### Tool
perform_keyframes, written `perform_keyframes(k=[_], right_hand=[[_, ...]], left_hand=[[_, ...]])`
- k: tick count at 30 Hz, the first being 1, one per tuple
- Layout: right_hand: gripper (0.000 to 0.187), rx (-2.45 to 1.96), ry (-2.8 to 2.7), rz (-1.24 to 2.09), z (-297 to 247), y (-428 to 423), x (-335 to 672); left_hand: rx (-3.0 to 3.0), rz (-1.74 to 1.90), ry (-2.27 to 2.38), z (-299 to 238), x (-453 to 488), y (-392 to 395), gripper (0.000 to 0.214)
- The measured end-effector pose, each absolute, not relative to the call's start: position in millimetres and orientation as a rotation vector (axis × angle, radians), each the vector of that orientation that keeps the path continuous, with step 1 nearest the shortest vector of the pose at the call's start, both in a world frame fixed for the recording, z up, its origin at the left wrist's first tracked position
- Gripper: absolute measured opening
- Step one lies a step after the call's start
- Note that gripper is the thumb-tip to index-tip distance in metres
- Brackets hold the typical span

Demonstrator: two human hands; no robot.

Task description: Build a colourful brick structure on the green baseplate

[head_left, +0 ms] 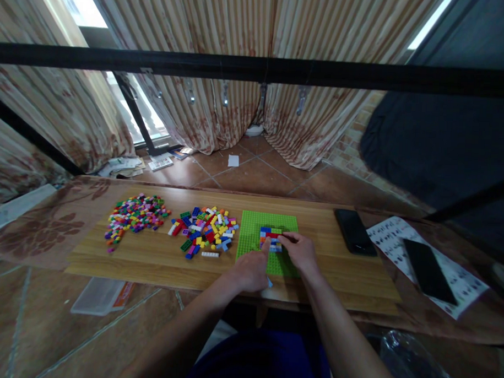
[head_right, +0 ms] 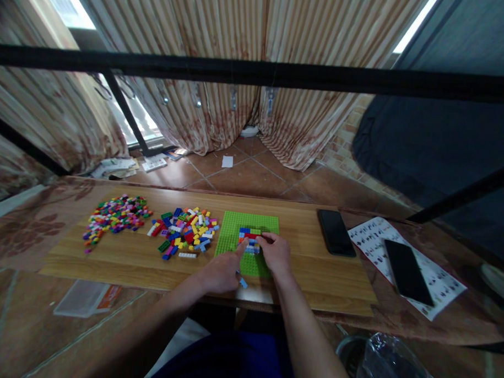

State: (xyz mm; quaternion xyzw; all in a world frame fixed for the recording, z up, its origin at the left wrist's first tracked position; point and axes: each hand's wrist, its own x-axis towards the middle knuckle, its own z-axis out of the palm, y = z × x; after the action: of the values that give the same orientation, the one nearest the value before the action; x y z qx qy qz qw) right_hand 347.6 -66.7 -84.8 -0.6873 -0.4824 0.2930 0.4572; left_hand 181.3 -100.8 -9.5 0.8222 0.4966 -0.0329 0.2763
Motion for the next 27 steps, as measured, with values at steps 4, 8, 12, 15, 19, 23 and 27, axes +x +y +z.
perform_keyframes(k=[4, 8, 12, 15, 19, 23, 27], right_hand=[[0.037, -1.644, -1.155, 0.728, -82.1, -75.4, 347.1], [0.041, -1.582, -1.092, 0.731, -80.9, -99.2, 346.0], [0.036, -1.562, -1.149, 0.808, -78.3, -133.2, 343.1], [0.034, -1.555, -1.25, 0.914, -74.1, -155.9, 339.3], [0.031, -1.514, -1.34, 1.061, -68.5, -170.8, 335.0], [0.028, -1.498, -1.304, 1.043, -65.8, -167.1, 334.2], [0.027, -1.47, -1.273, 0.989, -65.9, -153.8, 335.0]], left_hand=[[2.166, 0.035, 1.394, -16.7, 180.3, -102.3, 0.094], [2.056, 0.216, 1.366, -26.3, 175.8, -104.8, 0.087], [1.951, 0.395, 1.281, -34.6, 169.3, -110.7, 0.076], [1.864, 0.551, 1.185, -39.5, 165.9, -116.2, 0.067], [1.746, 0.692, 1.16, -43.2, 165.1, -121.0, 0.054], [1.693, 0.759, 1.138, -44.3, 166.5, -121.0, 0.047], [1.682, 0.822, 1.124, -44.3, 168.3, -115.5, 0.045]])
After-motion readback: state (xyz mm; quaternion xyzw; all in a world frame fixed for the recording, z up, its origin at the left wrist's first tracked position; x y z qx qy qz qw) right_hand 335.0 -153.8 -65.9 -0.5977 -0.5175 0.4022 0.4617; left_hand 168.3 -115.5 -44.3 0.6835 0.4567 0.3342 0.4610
